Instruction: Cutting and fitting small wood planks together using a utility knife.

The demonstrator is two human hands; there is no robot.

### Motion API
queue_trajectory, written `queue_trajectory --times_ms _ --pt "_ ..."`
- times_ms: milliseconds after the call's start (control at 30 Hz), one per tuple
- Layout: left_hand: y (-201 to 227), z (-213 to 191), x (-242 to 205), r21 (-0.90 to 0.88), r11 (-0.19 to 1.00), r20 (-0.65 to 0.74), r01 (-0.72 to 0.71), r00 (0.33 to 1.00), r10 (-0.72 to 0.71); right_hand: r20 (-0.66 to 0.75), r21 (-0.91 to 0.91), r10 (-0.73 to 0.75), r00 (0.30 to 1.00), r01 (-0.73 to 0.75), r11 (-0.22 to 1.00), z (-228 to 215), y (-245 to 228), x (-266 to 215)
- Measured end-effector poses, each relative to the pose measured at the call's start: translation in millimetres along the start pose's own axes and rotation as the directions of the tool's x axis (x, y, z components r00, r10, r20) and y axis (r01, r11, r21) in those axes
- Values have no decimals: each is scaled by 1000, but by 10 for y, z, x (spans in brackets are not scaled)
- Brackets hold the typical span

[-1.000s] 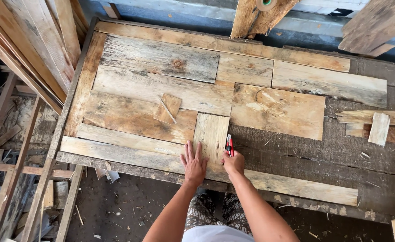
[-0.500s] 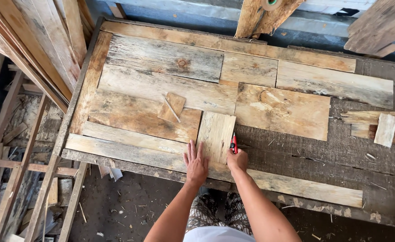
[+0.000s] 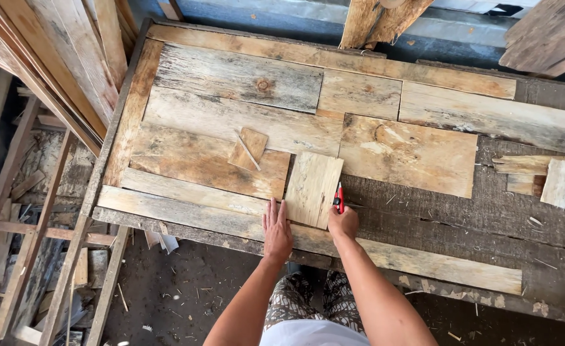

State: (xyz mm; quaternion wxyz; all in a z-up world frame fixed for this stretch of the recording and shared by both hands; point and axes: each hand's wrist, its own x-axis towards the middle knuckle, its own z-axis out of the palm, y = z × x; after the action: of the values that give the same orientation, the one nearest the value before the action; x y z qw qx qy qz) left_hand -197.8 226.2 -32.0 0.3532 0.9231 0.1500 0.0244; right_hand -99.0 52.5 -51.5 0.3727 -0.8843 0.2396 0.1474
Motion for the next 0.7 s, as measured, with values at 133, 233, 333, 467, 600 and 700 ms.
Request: queue_trajectory --times_ms 133,233,333,467,600,700 --pt "20 -8 -1 40 999 23 2 1000 -3 -54 34 -26 998 27 999 41 65 116" --pt "27 -7 -6 43 999 24 -2 1000 1 17 -29 -68 998 69 997 -45 -17 12" --pt "41 -19 -4 63 998 30 6 1000 -8 38 -55 -5 999 7 998 -79 -131 -63" --pt "22 3 11 62 998 16 0 1000 -1 48 -73 -27 998 31 997 -67 -138 -57" --pt "51 -17 -5 83 996 41 11 999 -15 80 -52 13 997 -9 999 -83 -160 -90" --pt "56 -24 18 98 995 57 19 998 -25 93 -65 1 996 5 998 -93 -171 -80"
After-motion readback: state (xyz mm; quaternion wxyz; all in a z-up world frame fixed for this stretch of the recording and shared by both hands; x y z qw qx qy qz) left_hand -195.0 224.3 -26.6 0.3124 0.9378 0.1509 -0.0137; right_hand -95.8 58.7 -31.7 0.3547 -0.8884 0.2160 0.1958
